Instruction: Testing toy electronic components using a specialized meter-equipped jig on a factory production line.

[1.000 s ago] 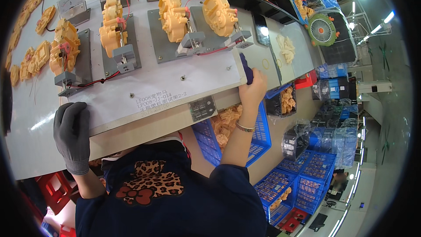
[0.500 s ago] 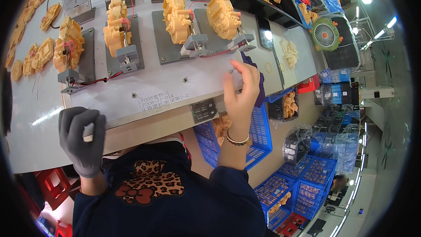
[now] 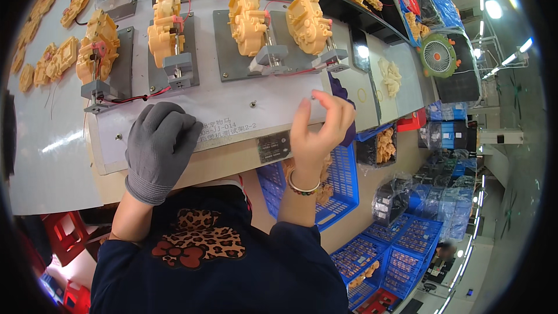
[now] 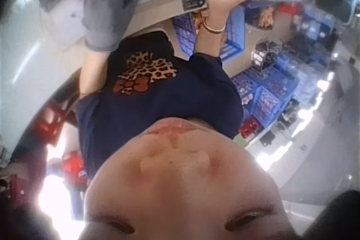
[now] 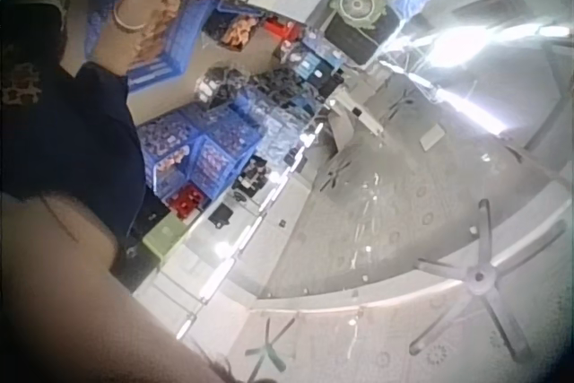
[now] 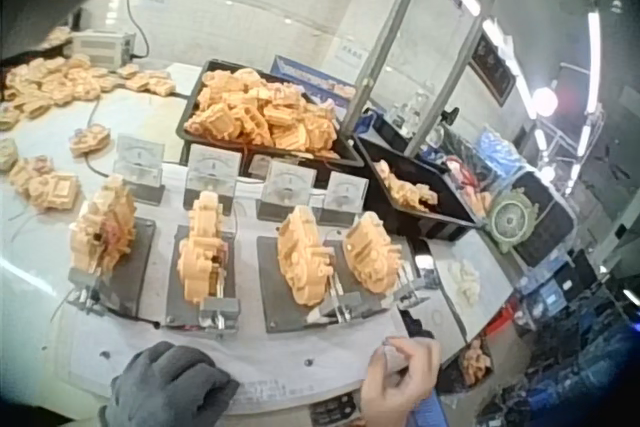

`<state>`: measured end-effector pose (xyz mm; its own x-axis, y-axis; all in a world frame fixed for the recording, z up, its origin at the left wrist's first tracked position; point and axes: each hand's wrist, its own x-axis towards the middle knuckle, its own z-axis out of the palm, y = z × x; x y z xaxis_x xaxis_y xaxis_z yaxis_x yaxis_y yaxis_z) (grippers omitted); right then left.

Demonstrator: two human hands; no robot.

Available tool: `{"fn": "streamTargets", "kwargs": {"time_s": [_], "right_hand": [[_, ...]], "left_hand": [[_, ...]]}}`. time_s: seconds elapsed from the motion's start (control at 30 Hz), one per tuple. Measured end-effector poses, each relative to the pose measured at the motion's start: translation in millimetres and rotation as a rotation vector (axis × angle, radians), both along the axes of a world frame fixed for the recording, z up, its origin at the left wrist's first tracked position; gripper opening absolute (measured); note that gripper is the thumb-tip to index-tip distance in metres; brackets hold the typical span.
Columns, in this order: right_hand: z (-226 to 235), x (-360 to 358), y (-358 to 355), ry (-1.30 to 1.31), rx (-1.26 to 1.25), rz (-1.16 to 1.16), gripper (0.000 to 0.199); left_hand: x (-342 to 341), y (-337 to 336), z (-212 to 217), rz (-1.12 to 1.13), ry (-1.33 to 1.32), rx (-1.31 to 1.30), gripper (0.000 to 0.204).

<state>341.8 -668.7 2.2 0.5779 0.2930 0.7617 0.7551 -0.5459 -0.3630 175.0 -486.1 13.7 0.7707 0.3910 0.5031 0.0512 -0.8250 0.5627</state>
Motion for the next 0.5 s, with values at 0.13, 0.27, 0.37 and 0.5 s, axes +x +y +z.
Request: {"fn": "streamTargets", "kwargs": {"time_s": [0.13,0.27,0.37,0.5], "right_hand": [[12.1,-20.9,24.1,0.131,-0.034,0.273,0.016],[2.5,-18.0,33.3,0.244,-0.118,0.4,0.009],[2.5,-18.4,31.6,0.211,-0.145,0.378,0.007],[1.2,-19.6,30.2,0.15,-0.162,0.402,0.006]], "left_hand": [[-4.1,2.0,4.4,-0.005,-0.046,0.015,0.014],[-34.4,7.0,21.3,-0.005,-0.092,-0.052,0.017],[-54.4,24.9,27.4,0.214,0.011,-0.005,0.02],[-70.4,44.7,15.0,0.315,0.158,-0.041,0.013]]}}
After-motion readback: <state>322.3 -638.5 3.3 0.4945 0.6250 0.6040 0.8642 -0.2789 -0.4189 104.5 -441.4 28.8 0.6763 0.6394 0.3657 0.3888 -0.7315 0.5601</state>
